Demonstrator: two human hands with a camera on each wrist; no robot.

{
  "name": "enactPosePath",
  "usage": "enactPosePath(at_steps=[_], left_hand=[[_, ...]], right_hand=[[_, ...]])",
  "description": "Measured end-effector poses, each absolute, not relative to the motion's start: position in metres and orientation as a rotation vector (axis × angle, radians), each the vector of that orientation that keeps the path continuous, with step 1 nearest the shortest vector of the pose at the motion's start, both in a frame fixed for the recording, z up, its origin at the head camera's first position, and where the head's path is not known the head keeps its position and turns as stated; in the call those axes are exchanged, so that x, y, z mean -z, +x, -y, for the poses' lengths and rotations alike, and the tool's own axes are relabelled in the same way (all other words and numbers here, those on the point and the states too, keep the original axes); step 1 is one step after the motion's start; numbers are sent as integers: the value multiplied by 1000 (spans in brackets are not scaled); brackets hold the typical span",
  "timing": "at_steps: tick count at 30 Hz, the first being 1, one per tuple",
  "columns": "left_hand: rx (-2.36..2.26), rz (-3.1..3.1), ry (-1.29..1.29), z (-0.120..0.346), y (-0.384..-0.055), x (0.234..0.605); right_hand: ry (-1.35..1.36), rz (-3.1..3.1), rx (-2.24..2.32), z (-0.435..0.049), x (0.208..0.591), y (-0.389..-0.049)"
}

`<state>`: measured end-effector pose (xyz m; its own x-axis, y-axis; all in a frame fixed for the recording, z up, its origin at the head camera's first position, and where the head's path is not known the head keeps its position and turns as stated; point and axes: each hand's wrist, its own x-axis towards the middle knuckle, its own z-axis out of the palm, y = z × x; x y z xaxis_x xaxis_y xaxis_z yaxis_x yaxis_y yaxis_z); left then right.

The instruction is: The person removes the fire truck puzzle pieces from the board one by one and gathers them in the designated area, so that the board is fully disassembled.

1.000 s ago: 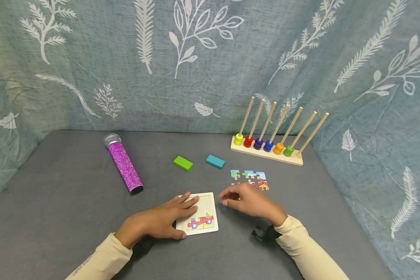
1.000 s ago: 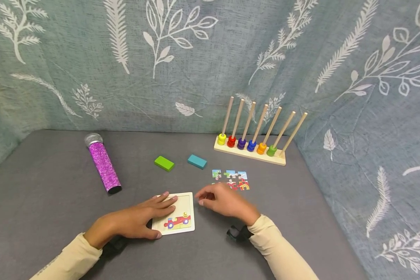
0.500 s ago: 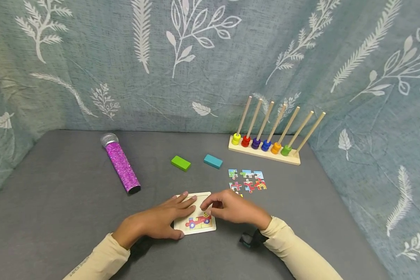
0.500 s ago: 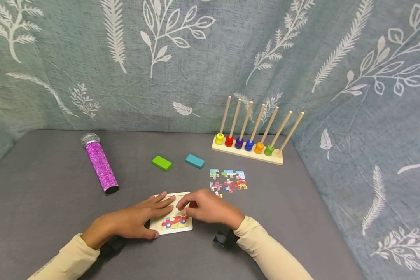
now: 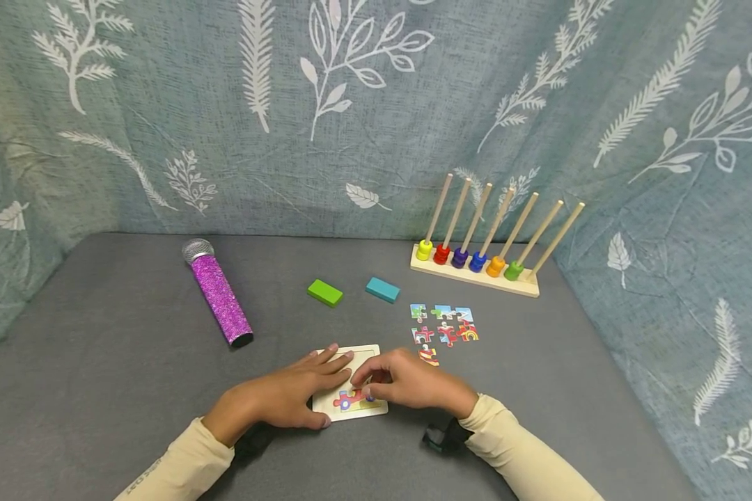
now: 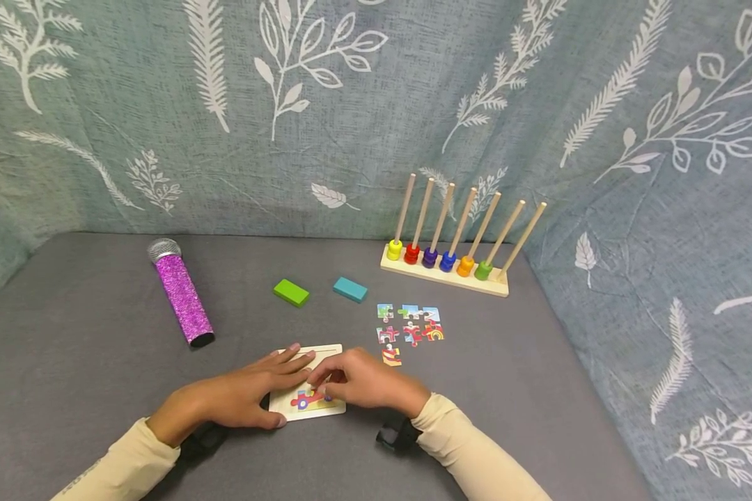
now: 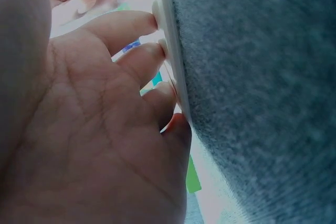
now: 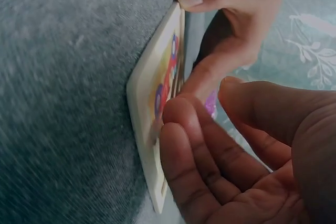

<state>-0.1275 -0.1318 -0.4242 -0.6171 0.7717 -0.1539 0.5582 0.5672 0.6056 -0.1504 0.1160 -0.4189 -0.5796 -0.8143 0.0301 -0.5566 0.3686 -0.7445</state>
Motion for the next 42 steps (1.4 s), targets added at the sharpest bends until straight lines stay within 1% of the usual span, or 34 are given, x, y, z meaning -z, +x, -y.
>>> enactPosePath(at_steps=[10, 20, 28, 42], left_hand=[[-723, -2416, 1072, 131, -126, 423], [-733, -2418, 1065, 131, -127, 423], [-739, -2407, 1068, 131, -128, 425], [-768, -2387, 1033, 131, -127, 426]], right_hand=[[-1217, -2292, 1004, -113, 420, -147], [-1144, -2235, 1082, -111, 420, -146], [-1314, -2270, 937, -109, 419, -147], [-1319, -2286, 862, -102, 418, -145]])
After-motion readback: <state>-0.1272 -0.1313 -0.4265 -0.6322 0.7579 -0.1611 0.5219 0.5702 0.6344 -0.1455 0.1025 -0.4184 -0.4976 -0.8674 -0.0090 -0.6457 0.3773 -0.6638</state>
